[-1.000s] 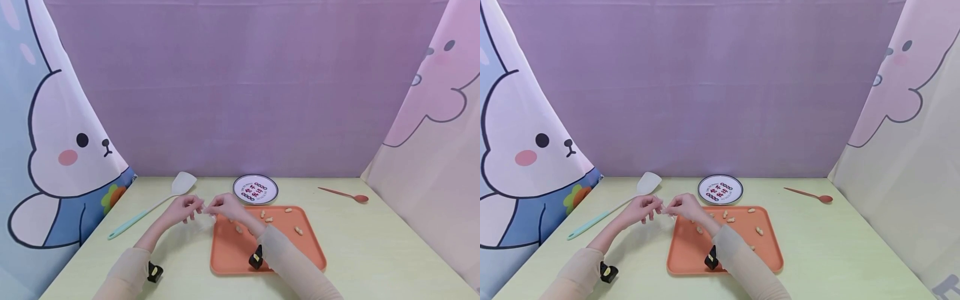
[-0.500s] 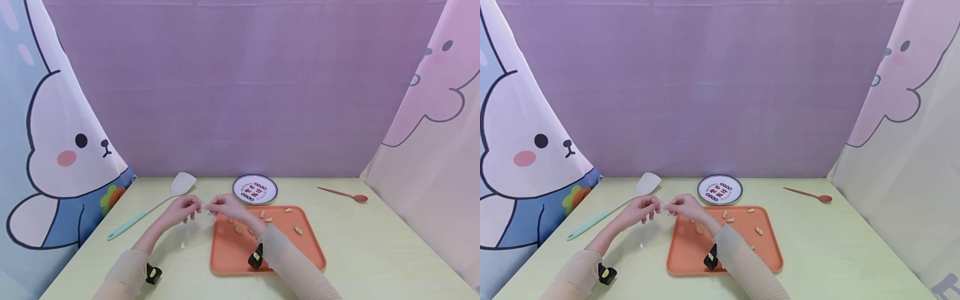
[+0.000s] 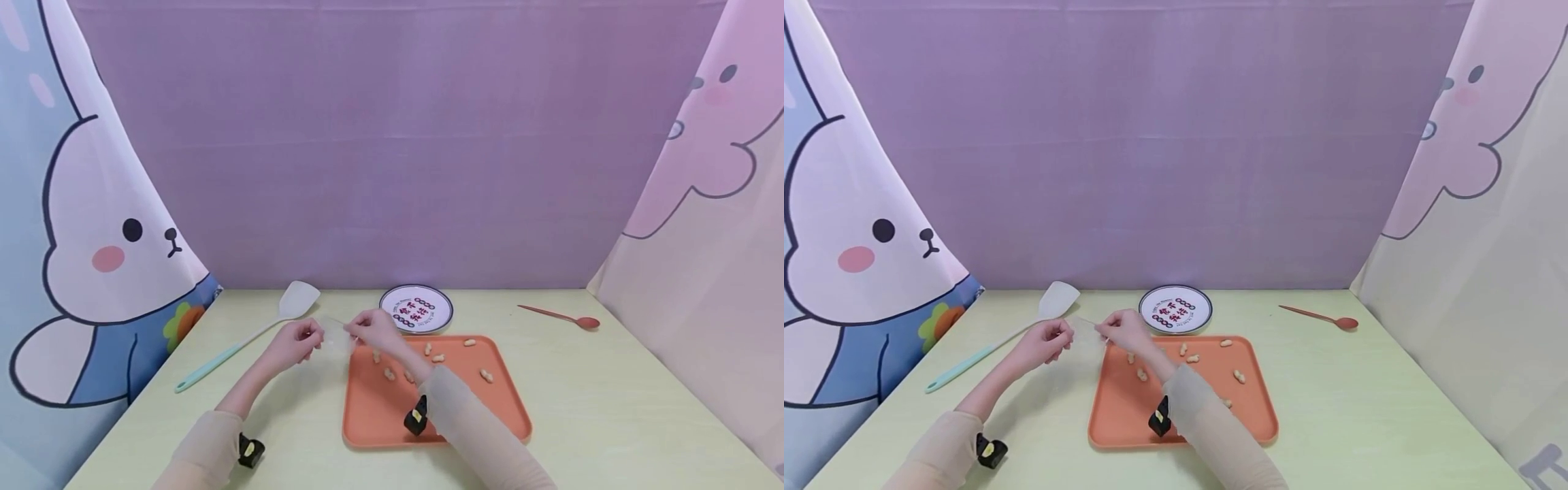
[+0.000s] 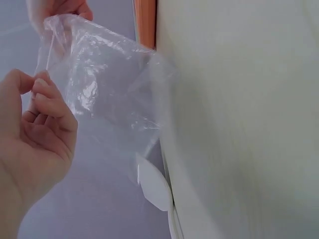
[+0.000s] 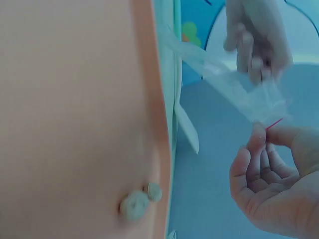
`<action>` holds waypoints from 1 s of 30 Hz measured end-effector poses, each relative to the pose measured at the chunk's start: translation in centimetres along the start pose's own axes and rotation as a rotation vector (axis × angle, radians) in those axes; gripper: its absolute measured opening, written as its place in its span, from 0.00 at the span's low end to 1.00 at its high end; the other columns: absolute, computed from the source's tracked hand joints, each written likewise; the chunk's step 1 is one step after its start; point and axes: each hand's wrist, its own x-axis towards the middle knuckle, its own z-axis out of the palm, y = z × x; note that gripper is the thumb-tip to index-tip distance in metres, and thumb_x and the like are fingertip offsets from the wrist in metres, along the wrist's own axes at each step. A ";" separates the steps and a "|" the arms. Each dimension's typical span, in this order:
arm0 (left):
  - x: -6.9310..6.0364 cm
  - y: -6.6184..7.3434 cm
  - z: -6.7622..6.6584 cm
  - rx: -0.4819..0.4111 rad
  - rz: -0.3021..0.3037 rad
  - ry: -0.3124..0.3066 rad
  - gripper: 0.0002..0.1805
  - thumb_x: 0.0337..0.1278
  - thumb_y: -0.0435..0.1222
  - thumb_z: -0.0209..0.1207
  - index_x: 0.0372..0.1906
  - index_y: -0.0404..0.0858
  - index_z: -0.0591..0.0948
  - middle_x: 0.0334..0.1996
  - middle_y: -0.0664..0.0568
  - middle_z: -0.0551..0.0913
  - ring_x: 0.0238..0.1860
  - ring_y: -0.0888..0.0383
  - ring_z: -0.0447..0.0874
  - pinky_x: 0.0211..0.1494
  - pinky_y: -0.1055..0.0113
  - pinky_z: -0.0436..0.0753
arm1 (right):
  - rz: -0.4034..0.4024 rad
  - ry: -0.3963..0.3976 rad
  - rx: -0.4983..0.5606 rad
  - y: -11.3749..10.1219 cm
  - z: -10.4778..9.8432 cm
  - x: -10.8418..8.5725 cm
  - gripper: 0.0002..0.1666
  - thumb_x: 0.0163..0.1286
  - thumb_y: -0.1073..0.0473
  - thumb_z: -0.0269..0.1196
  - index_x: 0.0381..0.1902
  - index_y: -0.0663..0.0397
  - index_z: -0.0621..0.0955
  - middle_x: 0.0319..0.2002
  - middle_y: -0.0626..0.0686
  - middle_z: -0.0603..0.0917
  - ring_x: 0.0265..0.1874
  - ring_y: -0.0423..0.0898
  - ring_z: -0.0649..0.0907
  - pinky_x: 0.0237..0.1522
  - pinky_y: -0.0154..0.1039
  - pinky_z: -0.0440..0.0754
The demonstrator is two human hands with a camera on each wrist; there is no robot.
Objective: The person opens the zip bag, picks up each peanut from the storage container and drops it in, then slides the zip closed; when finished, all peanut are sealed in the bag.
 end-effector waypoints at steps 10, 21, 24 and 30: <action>-0.3 0.6 -0.5 0.022 -0.047 0.010 0.08 0.60 0.33 0.53 0.29 0.31 0.77 0.19 0.54 0.76 0.14 0.62 0.69 0.18 0.70 0.72 | 0.050 0.020 0.088 0.3 -0.7 0.0 0.06 0.63 0.64 0.62 0.33 0.65 0.80 0.29 0.65 0.85 0.24 0.58 0.86 0.33 0.52 0.84; -0.7 2.2 -0.9 0.138 0.001 0.038 0.08 0.59 0.34 0.54 0.26 0.38 0.78 0.19 0.49 0.77 0.17 0.61 0.68 0.19 0.69 0.71 | 0.026 0.019 0.070 -0.3 -1.1 -0.2 0.07 0.64 0.64 0.62 0.35 0.64 0.83 0.28 0.67 0.84 0.24 0.59 0.85 0.29 0.48 0.85; -0.7 2.0 -0.8 0.156 0.068 0.076 0.07 0.59 0.33 0.56 0.26 0.39 0.78 0.20 0.51 0.78 0.20 0.63 0.71 0.21 0.71 0.72 | 0.030 0.011 0.097 -0.7 -1.0 -0.4 0.08 0.64 0.64 0.62 0.36 0.66 0.83 0.28 0.67 0.84 0.19 0.51 0.84 0.30 0.49 0.85; -0.5 0.9 -0.2 0.226 0.299 0.164 0.02 0.55 0.31 0.61 0.30 0.39 0.79 0.29 0.51 0.81 0.30 0.64 0.74 0.30 0.71 0.75 | 0.013 -0.009 0.099 -1.2 -0.9 -0.5 0.09 0.63 0.63 0.63 0.38 0.65 0.83 0.26 0.62 0.85 0.16 0.40 0.80 0.25 0.40 0.85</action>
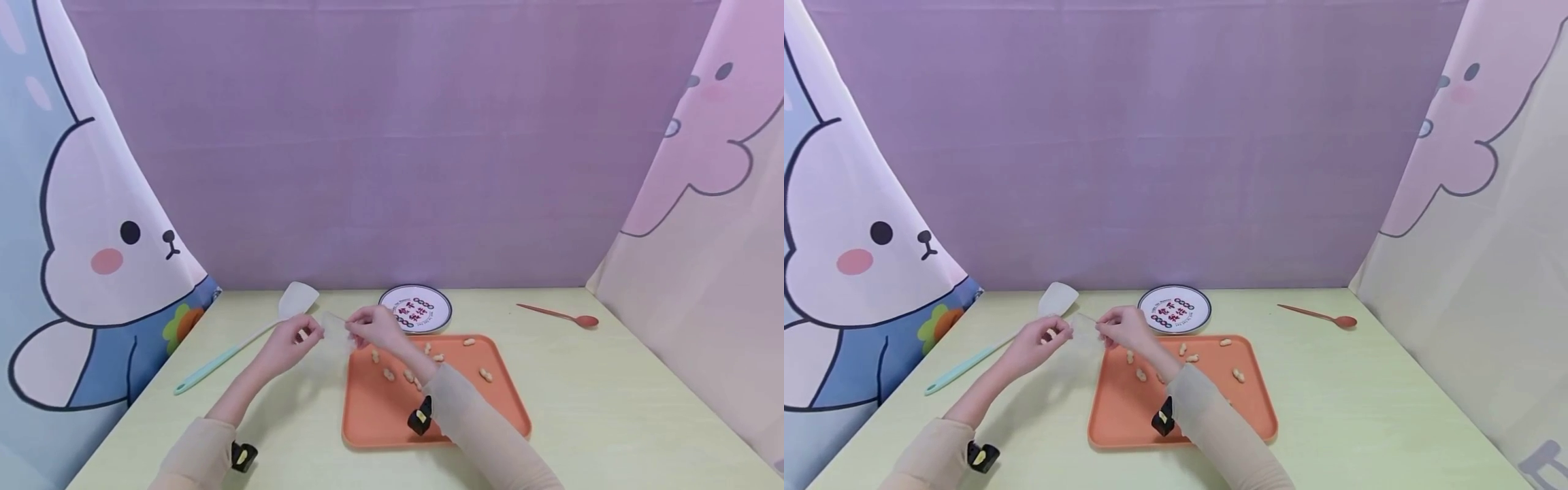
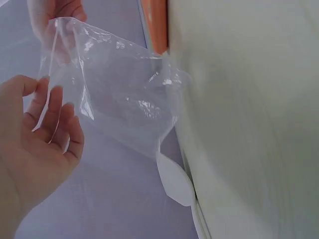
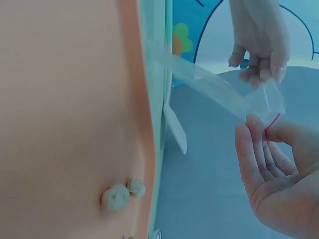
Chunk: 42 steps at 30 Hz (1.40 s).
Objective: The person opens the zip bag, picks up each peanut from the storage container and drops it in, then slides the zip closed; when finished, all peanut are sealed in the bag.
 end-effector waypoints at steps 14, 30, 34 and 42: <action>-1.3 -2.4 1.1 0.061 -0.048 -0.179 0.73 0.32 0.38 0.76 0.72 0.35 0.29 0.63 0.32 0.63 0.63 0.34 0.63 0.63 0.40 0.66 | -0.014 -0.020 0.081 -1.0 0.3 -0.4 0.10 0.62 0.62 0.64 0.36 0.65 0.83 0.32 0.71 0.83 0.16 0.40 0.81 0.30 0.48 0.85; -1.6 -2.3 1.0 0.274 -0.038 -0.173 0.66 0.37 0.35 0.73 0.72 0.31 0.36 0.54 0.40 0.71 0.54 0.41 0.71 0.47 0.41 0.75 | -0.052 0.031 -0.016 -0.7 0.6 -0.4 0.05 0.62 0.63 0.64 0.31 0.62 0.83 0.23 0.58 0.85 0.18 0.46 0.84 0.24 0.40 0.85; -1.7 -2.7 0.7 0.240 -0.046 -0.208 0.65 0.37 0.35 0.73 0.73 0.32 0.37 0.53 0.40 0.72 0.54 0.39 0.72 0.48 0.41 0.74 | -0.062 0.032 -0.052 -0.3 0.6 -0.4 0.05 0.62 0.63 0.64 0.29 0.61 0.82 0.22 0.57 0.84 0.19 0.50 0.85 0.23 0.39 0.84; -1.6 -2.0 1.1 0.270 -0.028 -0.155 0.65 0.33 0.49 0.74 0.72 0.30 0.47 0.64 0.33 0.66 0.63 0.35 0.63 0.58 0.35 0.67 | -0.063 0.039 -0.035 -0.4 0.8 -0.4 0.04 0.62 0.64 0.64 0.29 0.60 0.82 0.22 0.58 0.84 0.21 0.54 0.85 0.25 0.43 0.85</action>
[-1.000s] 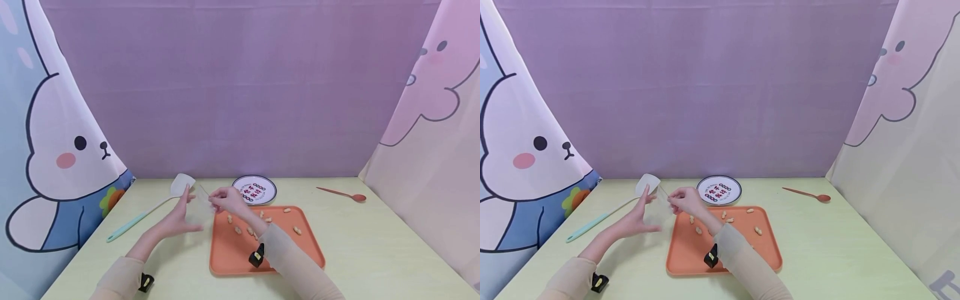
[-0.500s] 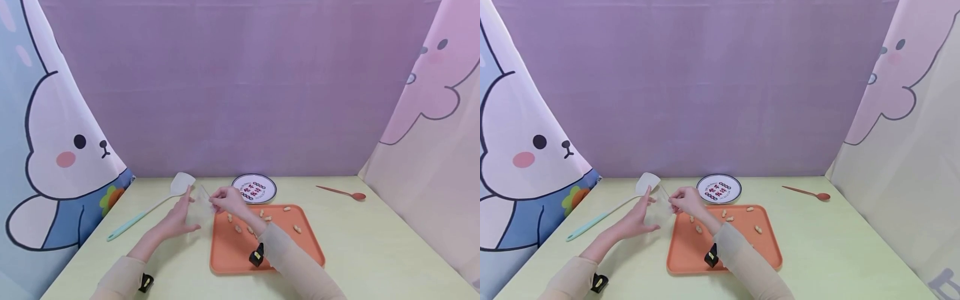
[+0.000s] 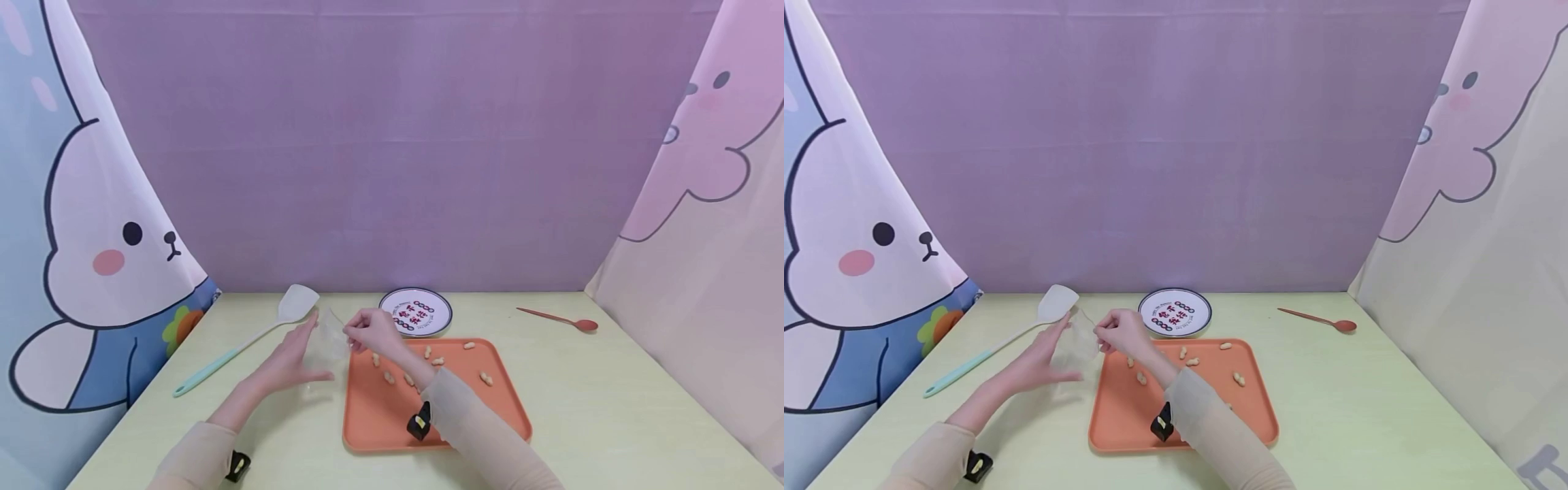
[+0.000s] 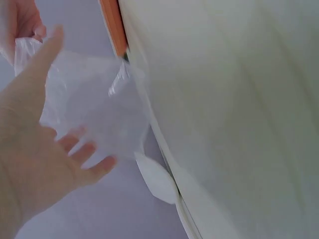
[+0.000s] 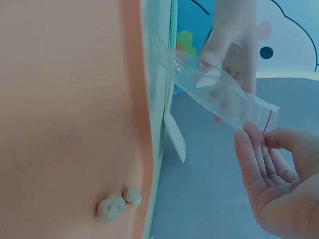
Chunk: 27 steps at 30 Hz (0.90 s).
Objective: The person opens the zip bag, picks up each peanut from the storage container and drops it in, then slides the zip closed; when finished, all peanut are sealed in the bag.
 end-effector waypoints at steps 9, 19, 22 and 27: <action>1.1 2.3 0.9 -0.064 -0.046 0.204 0.59 0.29 0.50 0.75 0.67 0.27 0.58 0.63 0.36 0.67 0.61 0.36 0.59 0.57 0.36 0.64 | -0.026 0.009 0.005 0.0 0.4 -0.1 0.04 0.62 0.63 0.64 0.30 0.60 0.83 0.22 0.57 0.85 0.16 0.42 0.83 0.22 0.38 0.84; 1.1 0.8 0.7 -0.205 0.113 0.159 0.54 0.33 0.38 0.75 0.67 0.27 0.58 0.62 0.35 0.67 0.62 0.40 0.62 0.56 0.42 0.72 | 0.023 -0.024 0.051 0.1 0.8 -0.1 0.05 0.61 0.62 0.65 0.31 0.61 0.83 0.25 0.61 0.86 0.23 0.53 0.86 0.29 0.50 0.85; 0.9 0.2 0.7 -0.222 0.123 0.150 0.51 0.36 0.37 0.74 0.67 0.27 0.59 0.61 0.36 0.69 0.61 0.41 0.65 0.50 0.45 0.77 | 0.033 -0.031 0.062 0.3 0.9 0.0 0.05 0.61 0.63 0.65 0.30 0.62 0.83 0.25 0.61 0.86 0.22 0.53 0.86 0.29 0.50 0.85; 1.1 -0.4 0.6 -0.206 0.143 0.140 0.49 0.39 0.38 0.73 0.67 0.27 0.60 0.60 0.38 0.71 0.61 0.44 0.68 0.50 0.50 0.77 | 0.038 -0.033 0.062 0.4 0.7 0.0 0.05 0.61 0.63 0.65 0.31 0.61 0.83 0.24 0.59 0.86 0.20 0.49 0.85 0.27 0.46 0.85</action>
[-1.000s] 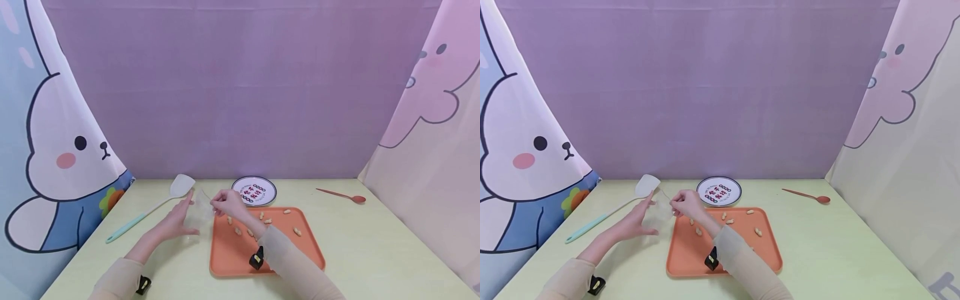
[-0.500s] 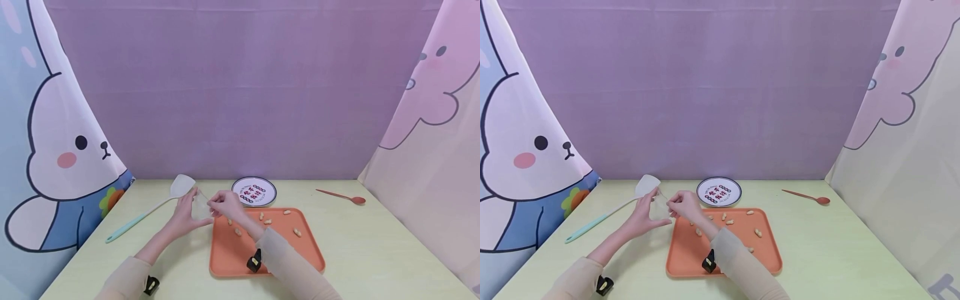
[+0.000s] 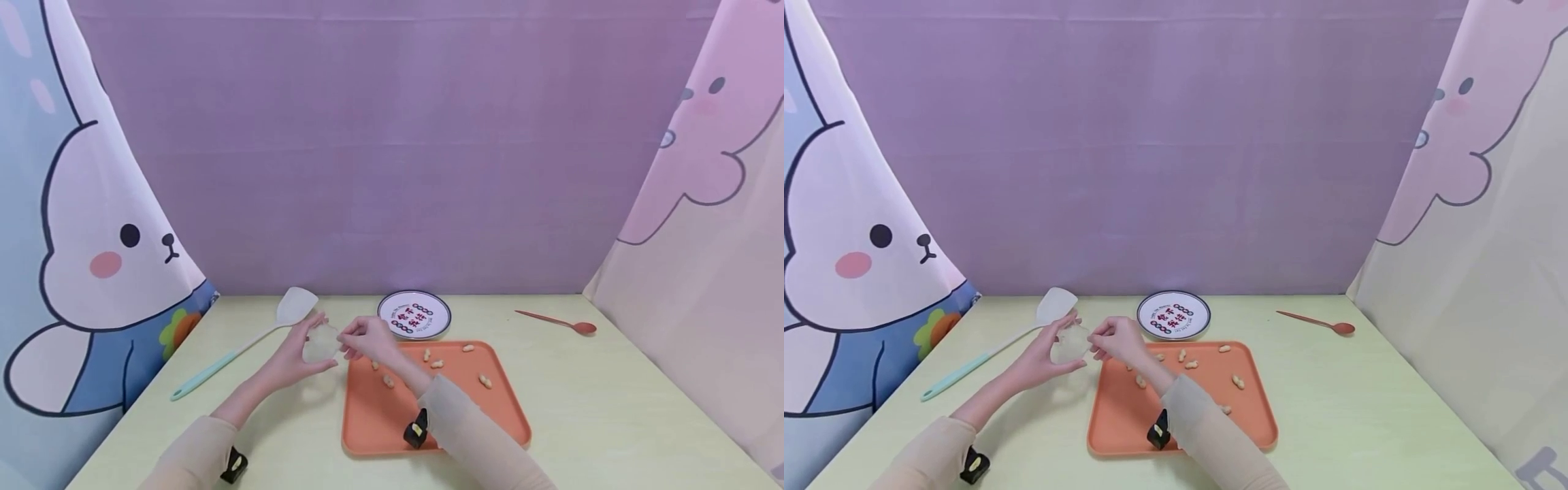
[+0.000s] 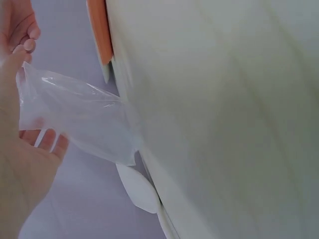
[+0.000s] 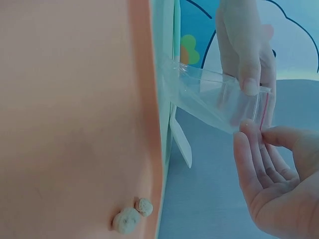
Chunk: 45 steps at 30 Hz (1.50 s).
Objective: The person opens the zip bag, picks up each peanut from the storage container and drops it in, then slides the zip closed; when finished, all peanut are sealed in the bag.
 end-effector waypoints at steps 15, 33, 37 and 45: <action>-0.5 -1.2 -0.6 0.152 0.055 -0.036 0.53 0.35 0.41 0.75 0.67 0.28 0.59 0.61 0.38 0.71 0.63 0.42 0.66 0.63 0.48 0.69 | -0.101 0.024 -0.270 0.9 -5.8 -1.6 0.09 0.61 0.58 0.65 0.39 0.54 0.84 0.38 0.51 0.85 0.37 0.44 0.83 0.37 0.33 0.81; -0.5 0.0 0.1 0.100 0.016 -0.098 0.51 0.41 0.46 0.72 0.69 0.31 0.58 0.61 0.42 0.72 0.61 0.49 0.70 0.57 0.58 0.77 | 0.007 0.193 -0.398 4.6 -15.9 -8.5 0.09 0.61 0.62 0.65 0.39 0.60 0.83 0.35 0.54 0.85 0.35 0.44 0.83 0.38 0.34 0.81; -0.5 0.2 0.1 0.088 0.007 -0.110 0.51 0.43 0.47 0.71 0.69 0.32 0.57 0.62 0.43 0.71 0.63 0.50 0.69 0.58 0.58 0.77 | 0.019 0.180 -0.421 5.7 -16.9 -9.8 0.11 0.60 0.63 0.65 0.40 0.64 0.82 0.35 0.56 0.86 0.34 0.45 0.83 0.36 0.32 0.81; -0.6 0.0 0.2 0.069 -0.012 -0.106 0.53 0.41 0.46 0.72 0.70 0.32 0.57 0.62 0.42 0.72 0.63 0.49 0.69 0.58 0.58 0.77 | 0.036 0.134 -0.507 7.6 -18.4 -11.6 0.15 0.58 0.63 0.67 0.42 0.66 0.82 0.34 0.55 0.86 0.32 0.46 0.83 0.34 0.31 0.80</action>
